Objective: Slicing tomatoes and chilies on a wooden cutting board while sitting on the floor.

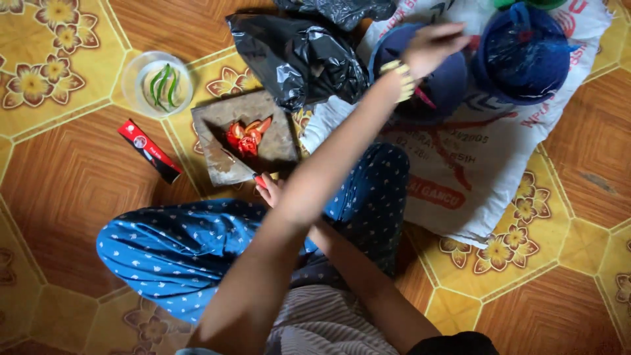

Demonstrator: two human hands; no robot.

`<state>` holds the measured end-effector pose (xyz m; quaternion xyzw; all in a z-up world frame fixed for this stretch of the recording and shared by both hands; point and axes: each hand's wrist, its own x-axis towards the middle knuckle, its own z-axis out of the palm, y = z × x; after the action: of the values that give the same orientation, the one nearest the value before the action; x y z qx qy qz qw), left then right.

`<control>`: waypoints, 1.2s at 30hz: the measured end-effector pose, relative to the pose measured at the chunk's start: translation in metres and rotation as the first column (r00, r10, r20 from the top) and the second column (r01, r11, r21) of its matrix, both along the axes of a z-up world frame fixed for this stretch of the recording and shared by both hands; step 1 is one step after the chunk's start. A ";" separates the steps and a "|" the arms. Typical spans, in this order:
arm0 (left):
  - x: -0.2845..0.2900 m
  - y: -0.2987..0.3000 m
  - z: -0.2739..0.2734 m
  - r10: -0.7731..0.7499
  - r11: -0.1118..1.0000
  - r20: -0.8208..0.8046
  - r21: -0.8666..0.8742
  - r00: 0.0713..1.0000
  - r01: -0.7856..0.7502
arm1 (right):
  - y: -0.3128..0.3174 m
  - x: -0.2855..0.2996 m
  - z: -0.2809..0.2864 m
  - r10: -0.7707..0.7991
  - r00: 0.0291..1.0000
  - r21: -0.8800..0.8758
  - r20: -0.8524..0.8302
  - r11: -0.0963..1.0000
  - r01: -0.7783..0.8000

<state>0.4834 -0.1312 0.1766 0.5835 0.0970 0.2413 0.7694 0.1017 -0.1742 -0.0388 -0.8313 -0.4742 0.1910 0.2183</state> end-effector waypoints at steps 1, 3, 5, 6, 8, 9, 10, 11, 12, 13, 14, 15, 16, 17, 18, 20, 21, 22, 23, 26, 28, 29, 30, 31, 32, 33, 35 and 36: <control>-0.034 0.017 0.001 0.024 0.978 -0.064 0.210 0.998 -0.010 | 0.000 -0.002 -0.001 0.000 1.000 0.004 -0.028 1.000 0.000; -0.114 0.048 0.006 0.071 0.913 -0.130 0.407 0.989 -0.012 | -0.003 -0.005 -0.001 0.012 0.998 0.005 -0.063 1.000 -0.011; -0.206 0.081 0.020 0.131 0.909 -0.008 0.401 0.991 -0.117 | -0.003 -0.003 0.004 0.032 0.989 0.011 -0.146 0.999 -0.031; -0.243 0.102 0.014 0.153 0.904 -0.008 0.404 0.988 -0.137 | -0.001 0.004 0.005 0.055 0.988 0.015 -0.146 0.998 -0.054; -0.328 0.144 0.006 0.122 0.980 0.238 0.126 0.964 -0.155 | 0.011 0.008 0.010 0.093 0.969 0.037 -0.231 0.996 -0.087; -0.362 0.180 -0.013 0.150 0.974 0.228 0.133 0.962 -0.184 | 0.011 0.010 0.012 0.124 0.963 0.043 -0.240 0.992 -0.117; -0.399 0.215 -0.032 0.352 0.906 0.189 0.177 0.917 -0.384 | 0.012 0.011 0.013 0.077 0.971 -0.001 -0.227 0.997 -0.079; -0.437 0.247 -0.049 0.539 0.796 0.164 0.224 0.826 -0.563 | 0.012 0.015 0.014 0.030 0.978 -0.046 -0.205 0.998 -0.041; -0.465 0.268 -0.060 0.563 0.777 0.162 0.230 0.810 -0.586 | 0.010 0.011 0.017 0.061 0.976 -0.042 -0.210 0.997 -0.072; -0.489 0.290 -0.070 0.717 0.666 -0.026 0.318 0.696 -0.674 | 0.010 0.012 0.021 0.036 0.986 0.008 -0.163 0.999 -0.036; -0.512 0.312 -0.080 0.833 0.548 -0.194 0.420 0.518 -0.723 | 0.010 0.014 0.025 0.009 0.993 0.061 -0.118 0.998 -0.002; -0.519 0.324 -0.092 0.844 0.532 -0.189 0.419 0.502 -0.736 | 0.010 0.013 0.036 0.030 0.993 0.064 -0.114 0.998 -0.023; -0.524 0.336 -0.105 0.885 0.425 -0.155 0.655 0.440 -0.625 | 0.011 0.014 0.046 0.039 0.980 0.107 -0.196 0.994 -0.018; -0.526 0.349 -0.117 0.914 0.297 -0.109 0.838 0.392 -0.458 | 0.010 0.016 0.057 0.043 0.960 0.147 -0.276 0.989 -0.002; -0.522 0.353 -0.130 0.919 0.289 -0.106 0.837 0.380 -0.465 | 0.008 0.013 0.054 0.056 0.961 0.148 -0.272 0.989 -0.016; -0.500 0.365 -0.154 0.898 0.286 -0.180 0.932 0.402 -0.222 | 0.006 0.013 0.048 0.051 0.991 0.175 -0.123 0.984 -0.029; -0.488 0.376 -0.176 0.900 0.282 -0.173 0.931 0.400 -0.230 | 0.007 0.014 0.050 0.055 0.992 0.178 -0.115 0.983 -0.034; -0.473 0.387 -0.198 0.897 0.342 -0.314 0.939 0.312 -0.038 | 0.007 0.015 0.051 0.051 0.993 0.113 -0.109 0.993 -0.038; -0.460 0.396 -0.221 0.878 0.413 -0.436 0.898 0.195 0.152 | 0.005 0.015 0.053 0.045 0.993 0.045 -0.106 0.998 -0.040; -0.438 0.389 -0.236 0.907 0.342 -0.384 0.910 0.171 0.233 | 0.010 0.015 0.070 0.013 0.984 0.051 -0.176 0.999 -0.004; -0.430 0.401 -0.257 0.890 0.386 -0.432 0.884 0.148 0.262 | 0.009 0.017 0.059 0.020 0.988 0.059 -0.151 0.998 -0.011; -0.428 0.405 -0.268 0.873 0.424 -0.473 0.857 0.121 0.293 | 0.007 0.017 0.053 0.030 0.991 0.074 -0.130 0.997 -0.020; -0.421 0.410 -0.274 0.869 0.433 -0.481 0.853 0.117 0.292 | 0.010 0.021 0.049 0.033 0.991 0.065 -0.131 0.998 -0.024; -0.420 0.409 -0.282 0.889 0.412 -0.446 0.877 0.100 0.249 | 0.010 0.019 0.045 0.037 0.990 0.047 -0.135 0.998 -0.031; -0.420 0.407 -0.290 0.908 0.388 -0.411 0.898 0.081 0.207 | 0.008 0.018 0.042 0.041 0.989 0.028 -0.139 0.999 -0.037; -0.422 0.396 -0.264 0.905 0.394 -0.417 0.895 0.080 0.210 | 0.008 0.018 0.035 0.040 0.989 0.021 -0.142 0.999 -0.037; -0.423 0.374 -0.212 0.859 0.483 -0.483 0.875 0.169 0.044 | 0.006 0.018 0.024 0.088 0.996 -0.054 -0.027 0.994 -0.090; -0.420 0.377 -0.213 0.856 0.487 -0.488 0.872 0.169 0.048 | 0.002 0.017 0.029 0.086 0.996 -0.059 -0.032 0.994 -0.087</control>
<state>0.0633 0.2456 -0.0360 0.7943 0.5822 0.1050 0.1380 0.1185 -0.1719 -0.0101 -0.8133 -0.5006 0.2264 0.1915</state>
